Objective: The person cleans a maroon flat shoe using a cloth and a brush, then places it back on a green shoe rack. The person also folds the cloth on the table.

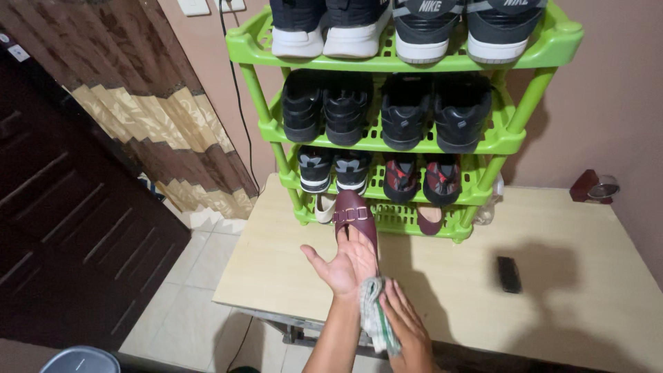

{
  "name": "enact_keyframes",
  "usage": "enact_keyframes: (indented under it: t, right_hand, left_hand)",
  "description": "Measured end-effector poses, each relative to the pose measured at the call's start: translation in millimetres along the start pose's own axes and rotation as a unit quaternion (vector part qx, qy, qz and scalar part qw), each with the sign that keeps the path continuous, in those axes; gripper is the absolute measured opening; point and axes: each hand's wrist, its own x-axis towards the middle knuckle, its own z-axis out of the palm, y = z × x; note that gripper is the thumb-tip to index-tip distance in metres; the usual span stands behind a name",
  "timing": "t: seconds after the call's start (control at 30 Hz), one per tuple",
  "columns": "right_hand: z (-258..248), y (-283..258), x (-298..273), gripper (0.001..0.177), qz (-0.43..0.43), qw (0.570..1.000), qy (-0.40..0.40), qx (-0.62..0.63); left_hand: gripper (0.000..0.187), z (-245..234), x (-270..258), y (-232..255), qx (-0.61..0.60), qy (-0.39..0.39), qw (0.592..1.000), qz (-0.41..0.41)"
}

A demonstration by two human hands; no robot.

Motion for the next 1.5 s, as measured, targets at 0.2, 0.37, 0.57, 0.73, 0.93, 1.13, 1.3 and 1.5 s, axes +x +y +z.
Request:
enact_keyframes:
  t: [0.2, 0.37, 0.57, 0.73, 0.93, 1.13, 1.3, 1.5]
  right_hand:
    - [-5, 18, 59, 0.083, 0.126, 0.989, 0.048, 0.061]
    - [-24, 27, 96, 0.081, 0.129, 0.987, 0.081, 0.057]
    - [-10, 10, 11, 0.078, 0.056, 0.998, 0.006, 0.029]
    - [-2, 30, -48, 0.068, -0.13, 0.977, -0.092, -0.141]
    - [-19, 19, -45, 0.056, 0.049, 0.998, -0.048, 0.0]
    - [-38, -20, 49, 0.064, 0.062, 0.987, 0.137, 0.054]
    - [-28, -29, 86, 0.073, 0.005, 0.997, 0.074, -0.014]
    - [-11, -16, 7, 0.073, -0.029, 0.997, -0.017, -0.063]
  left_hand:
    - [0.12, -12, -19, -20, 0.087, 0.121, 0.988, -0.026]
    - [0.121, -5, -38, -38, 0.053, 0.061, 0.994, -0.072]
    - [0.116, 9, -13, -14, 0.068, 0.043, 0.996, -0.03]
    - [0.111, 3, 16, 16, -0.063, -0.012, 0.998, 0.009]
    - [0.118, -10, 36, 40, -0.078, 0.005, 0.997, 0.002]
    - [0.123, -3, 16, 10, -0.094, 0.041, 0.994, -0.02]
    - [0.113, 8, -3, -14, 0.045, -0.024, 0.996, -0.079]
    - [0.112, 14, 8, 11, -0.107, -0.042, 0.993, -0.039]
